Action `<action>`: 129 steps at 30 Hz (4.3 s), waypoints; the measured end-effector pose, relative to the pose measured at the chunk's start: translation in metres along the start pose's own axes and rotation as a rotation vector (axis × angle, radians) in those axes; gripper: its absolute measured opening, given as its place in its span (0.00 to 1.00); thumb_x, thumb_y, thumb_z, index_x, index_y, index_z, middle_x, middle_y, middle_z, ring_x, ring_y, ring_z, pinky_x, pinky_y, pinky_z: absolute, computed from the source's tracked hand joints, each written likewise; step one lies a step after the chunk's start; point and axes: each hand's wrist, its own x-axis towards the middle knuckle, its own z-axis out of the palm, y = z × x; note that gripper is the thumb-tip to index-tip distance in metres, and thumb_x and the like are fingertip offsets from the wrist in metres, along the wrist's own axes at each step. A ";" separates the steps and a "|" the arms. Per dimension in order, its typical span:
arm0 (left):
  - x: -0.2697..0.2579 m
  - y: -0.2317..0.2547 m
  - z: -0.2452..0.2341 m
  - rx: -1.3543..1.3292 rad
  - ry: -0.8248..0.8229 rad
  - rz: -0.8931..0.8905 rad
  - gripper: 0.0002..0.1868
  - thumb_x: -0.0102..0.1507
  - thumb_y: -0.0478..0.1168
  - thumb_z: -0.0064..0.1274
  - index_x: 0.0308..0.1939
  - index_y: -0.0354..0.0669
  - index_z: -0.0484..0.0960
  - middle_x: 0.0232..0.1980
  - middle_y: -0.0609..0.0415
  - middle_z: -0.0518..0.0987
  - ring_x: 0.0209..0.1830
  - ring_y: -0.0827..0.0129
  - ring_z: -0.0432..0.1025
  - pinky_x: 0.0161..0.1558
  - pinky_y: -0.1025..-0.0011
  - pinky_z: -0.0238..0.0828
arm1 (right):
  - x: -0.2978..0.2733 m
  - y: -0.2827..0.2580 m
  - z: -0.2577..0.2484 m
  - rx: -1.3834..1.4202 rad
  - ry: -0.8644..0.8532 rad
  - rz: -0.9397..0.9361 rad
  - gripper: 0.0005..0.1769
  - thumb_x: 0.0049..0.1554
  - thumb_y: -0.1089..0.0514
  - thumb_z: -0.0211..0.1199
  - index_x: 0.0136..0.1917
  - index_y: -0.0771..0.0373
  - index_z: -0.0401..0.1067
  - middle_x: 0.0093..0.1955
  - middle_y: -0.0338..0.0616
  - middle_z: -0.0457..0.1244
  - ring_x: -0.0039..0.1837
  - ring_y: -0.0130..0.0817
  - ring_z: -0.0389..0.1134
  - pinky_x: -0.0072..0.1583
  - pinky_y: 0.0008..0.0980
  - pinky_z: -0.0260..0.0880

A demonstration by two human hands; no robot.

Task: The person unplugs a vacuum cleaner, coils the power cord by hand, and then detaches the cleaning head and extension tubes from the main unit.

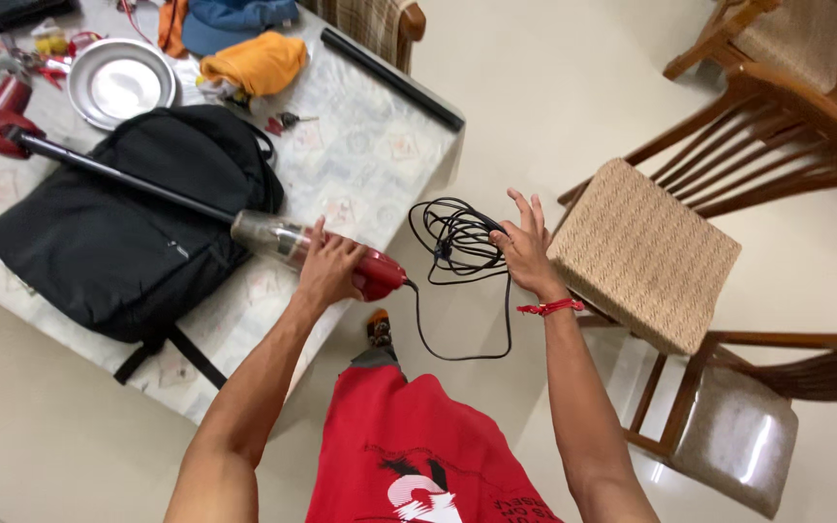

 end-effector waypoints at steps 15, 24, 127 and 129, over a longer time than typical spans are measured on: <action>0.028 -0.032 0.006 -0.054 0.406 -0.148 0.38 0.39 0.48 0.76 0.55 0.56 0.83 0.67 0.53 0.73 0.73 0.58 0.63 0.76 0.29 0.33 | 0.216 0.000 0.051 0.931 -0.195 -0.032 0.22 0.70 0.40 0.53 0.55 0.62 0.70 0.87 0.42 0.42 0.74 0.40 0.53 0.79 0.46 0.47; 0.040 -0.046 -0.017 -0.089 0.425 -0.426 0.45 0.38 0.51 0.77 0.60 0.68 0.81 0.79 0.55 0.61 0.82 0.59 0.49 0.75 0.33 0.31 | 0.303 0.025 0.186 -0.109 -0.178 0.262 0.30 0.65 0.37 0.57 0.64 0.65 0.74 0.84 0.50 0.43 0.85 0.52 0.35 0.76 0.63 0.42; -0.031 -0.347 -0.040 -0.056 -0.050 -0.047 0.18 0.68 0.58 0.53 0.56 0.58 0.79 0.48 0.55 0.75 0.54 0.62 0.69 0.58 0.62 0.62 | 0.195 -0.294 0.282 -0.555 -0.087 -0.590 0.47 0.50 0.30 0.69 0.70 0.64 0.64 0.62 0.49 0.63 0.59 0.45 0.67 0.59 0.43 0.69; -0.035 -0.340 -0.034 -0.041 0.007 -0.019 0.20 0.68 0.57 0.53 0.59 0.57 0.78 0.48 0.55 0.75 0.54 0.62 0.69 0.60 0.62 0.62 | 0.191 -0.290 0.279 -0.549 -0.070 -0.612 0.48 0.49 0.31 0.69 0.70 0.65 0.65 0.61 0.51 0.64 0.59 0.46 0.68 0.58 0.43 0.70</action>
